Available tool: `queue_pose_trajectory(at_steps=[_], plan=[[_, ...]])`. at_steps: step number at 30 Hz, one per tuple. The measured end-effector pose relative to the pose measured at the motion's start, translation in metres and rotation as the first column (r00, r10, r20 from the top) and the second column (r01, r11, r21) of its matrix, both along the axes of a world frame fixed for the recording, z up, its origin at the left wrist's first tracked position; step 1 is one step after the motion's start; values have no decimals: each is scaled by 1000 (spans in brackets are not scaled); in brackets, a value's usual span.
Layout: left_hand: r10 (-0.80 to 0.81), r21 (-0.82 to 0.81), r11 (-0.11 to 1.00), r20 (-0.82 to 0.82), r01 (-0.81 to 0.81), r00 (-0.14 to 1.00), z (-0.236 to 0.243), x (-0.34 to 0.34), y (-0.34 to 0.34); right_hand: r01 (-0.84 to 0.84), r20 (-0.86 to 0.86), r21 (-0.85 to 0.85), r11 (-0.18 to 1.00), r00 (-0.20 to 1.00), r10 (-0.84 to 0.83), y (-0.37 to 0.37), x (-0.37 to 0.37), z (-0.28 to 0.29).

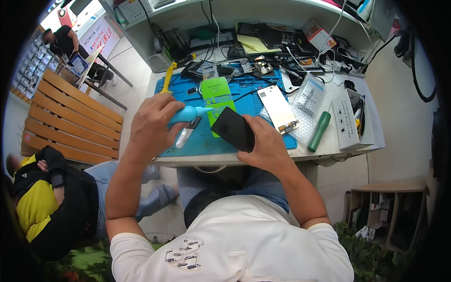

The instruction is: The person disassembles a smartphone at a repair bench using a blue pry tool and their hands. They remove the back cover, separate the internal components, and handle the logic board and a replacement screen assembly.

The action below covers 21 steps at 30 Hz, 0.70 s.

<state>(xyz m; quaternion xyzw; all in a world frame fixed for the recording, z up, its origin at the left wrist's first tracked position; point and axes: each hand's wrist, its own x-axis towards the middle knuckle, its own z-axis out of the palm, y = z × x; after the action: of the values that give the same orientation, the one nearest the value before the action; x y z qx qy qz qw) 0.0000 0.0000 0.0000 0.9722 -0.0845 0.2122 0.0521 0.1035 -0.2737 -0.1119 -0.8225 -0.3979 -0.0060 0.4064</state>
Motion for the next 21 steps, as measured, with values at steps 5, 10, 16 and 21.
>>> queue_pose_trajectory(at_steps=[5,10,16,21], plan=[[-3,12,1000,42,3,999,-4,-2,1,-2,-27,-26,1000,1000,1,-3,-4,3],[-5,6,1000,60,4,998,-2,-1,3,2,-5,-13,1000,1000,-2,-3,-1,2],[7,9,1000,68,-8,998,-4,-2,4,8,3,-13,1000,1000,-8,-3,2,5],[10,3,1000,58,-10,998,-6,-3,7,9,26,6,1000,1000,-9,-2,3,4]])
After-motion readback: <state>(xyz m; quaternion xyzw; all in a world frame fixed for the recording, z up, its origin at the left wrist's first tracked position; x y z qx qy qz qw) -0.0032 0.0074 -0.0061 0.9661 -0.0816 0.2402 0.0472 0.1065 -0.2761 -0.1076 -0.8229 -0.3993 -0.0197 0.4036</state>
